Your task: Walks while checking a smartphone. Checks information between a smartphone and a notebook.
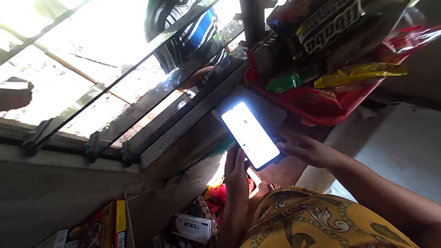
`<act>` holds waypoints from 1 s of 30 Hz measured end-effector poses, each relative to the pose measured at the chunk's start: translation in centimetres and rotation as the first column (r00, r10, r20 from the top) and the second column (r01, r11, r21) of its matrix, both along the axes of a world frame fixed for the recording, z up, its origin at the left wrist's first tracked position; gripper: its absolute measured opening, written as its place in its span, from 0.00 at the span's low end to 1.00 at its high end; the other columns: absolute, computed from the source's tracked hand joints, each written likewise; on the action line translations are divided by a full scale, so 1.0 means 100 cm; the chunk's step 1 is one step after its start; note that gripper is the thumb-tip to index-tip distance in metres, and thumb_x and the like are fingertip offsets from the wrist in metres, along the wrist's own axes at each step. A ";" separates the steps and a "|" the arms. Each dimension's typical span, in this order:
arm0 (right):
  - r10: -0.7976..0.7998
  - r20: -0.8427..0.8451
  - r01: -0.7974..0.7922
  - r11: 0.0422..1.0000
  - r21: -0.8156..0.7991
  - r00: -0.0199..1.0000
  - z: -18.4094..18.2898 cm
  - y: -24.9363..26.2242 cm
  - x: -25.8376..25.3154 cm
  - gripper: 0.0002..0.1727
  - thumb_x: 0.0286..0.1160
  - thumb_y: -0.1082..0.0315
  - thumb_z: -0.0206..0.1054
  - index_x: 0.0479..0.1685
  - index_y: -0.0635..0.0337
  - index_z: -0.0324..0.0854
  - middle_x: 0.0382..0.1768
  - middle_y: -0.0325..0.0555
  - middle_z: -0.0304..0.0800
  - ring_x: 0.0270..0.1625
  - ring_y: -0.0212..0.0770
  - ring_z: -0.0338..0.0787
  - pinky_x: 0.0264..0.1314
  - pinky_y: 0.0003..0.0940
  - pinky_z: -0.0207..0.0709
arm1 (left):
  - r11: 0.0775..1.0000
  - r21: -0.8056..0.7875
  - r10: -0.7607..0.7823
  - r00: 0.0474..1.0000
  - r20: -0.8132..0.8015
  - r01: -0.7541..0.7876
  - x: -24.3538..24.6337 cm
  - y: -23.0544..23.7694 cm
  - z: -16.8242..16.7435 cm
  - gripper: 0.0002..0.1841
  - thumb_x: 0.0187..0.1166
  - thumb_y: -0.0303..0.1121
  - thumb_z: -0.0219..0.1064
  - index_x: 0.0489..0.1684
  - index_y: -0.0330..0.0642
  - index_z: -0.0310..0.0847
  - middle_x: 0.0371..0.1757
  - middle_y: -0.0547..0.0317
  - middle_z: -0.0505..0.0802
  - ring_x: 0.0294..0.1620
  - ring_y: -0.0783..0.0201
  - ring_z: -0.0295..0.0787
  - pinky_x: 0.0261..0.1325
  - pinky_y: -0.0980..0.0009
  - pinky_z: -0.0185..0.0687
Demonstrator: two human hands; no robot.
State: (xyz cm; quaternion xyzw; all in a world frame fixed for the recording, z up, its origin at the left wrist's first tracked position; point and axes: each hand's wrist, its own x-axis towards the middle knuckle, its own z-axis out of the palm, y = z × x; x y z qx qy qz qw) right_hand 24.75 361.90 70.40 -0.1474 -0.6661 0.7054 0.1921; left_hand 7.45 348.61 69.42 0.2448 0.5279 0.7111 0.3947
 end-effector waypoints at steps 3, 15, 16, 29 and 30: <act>-0.036 -0.016 0.039 0.976 0.212 0.999 -0.003 0.003 0.000 0.27 0.91 0.60 0.56 0.83 0.63 0.66 0.60 0.39 0.88 0.48 0.23 0.91 0.50 0.20 0.88 | 0.998 -0.011 0.064 0.998 0.027 -0.064 -0.006 -0.007 0.000 0.18 0.91 0.26 0.47 0.74 0.33 0.70 0.56 0.58 0.90 0.50 0.70 0.92 0.52 0.71 0.91; -0.403 0.181 -0.033 0.348 0.937 0.897 -0.013 0.042 -0.084 0.26 0.80 0.71 0.64 0.80 0.59 0.77 0.80 0.65 0.74 0.79 0.66 0.76 0.80 0.62 0.67 | 0.952 -0.019 0.307 0.949 0.071 -0.306 -0.017 -0.019 -0.009 0.15 0.91 0.26 0.48 0.69 0.35 0.74 0.51 0.57 0.91 0.46 0.67 0.93 0.49 0.68 0.92; -0.429 0.205 -0.054 0.339 0.939 0.880 -0.011 0.043 -0.088 0.24 0.82 0.70 0.63 0.78 0.59 0.79 0.78 0.64 0.76 0.78 0.65 0.77 0.80 0.63 0.67 | 0.951 -0.020 0.308 0.949 0.059 -0.308 -0.017 -0.020 -0.009 0.15 0.91 0.26 0.48 0.69 0.35 0.74 0.50 0.57 0.91 0.46 0.67 0.93 0.49 0.68 0.92; -0.417 0.052 0.103 0.340 0.935 0.908 -0.012 0.037 -0.055 0.10 0.78 0.75 0.64 0.50 0.71 0.86 0.48 0.65 0.87 0.53 0.62 0.90 0.58 0.53 0.85 | 0.963 0.007 0.271 0.963 0.015 -0.271 -0.022 -0.009 0.001 0.16 0.91 0.26 0.48 0.70 0.34 0.74 0.51 0.57 0.91 0.48 0.68 0.93 0.51 0.68 0.92; -0.426 0.023 0.130 0.328 0.936 0.905 -0.013 0.036 -0.056 0.11 0.79 0.74 0.63 0.52 0.70 0.86 0.48 0.64 0.88 0.53 0.62 0.91 0.57 0.53 0.85 | 0.964 0.031 0.265 0.964 0.018 -0.266 -0.022 -0.007 0.001 0.16 0.91 0.26 0.48 0.70 0.34 0.73 0.52 0.57 0.92 0.48 0.68 0.93 0.52 0.68 0.92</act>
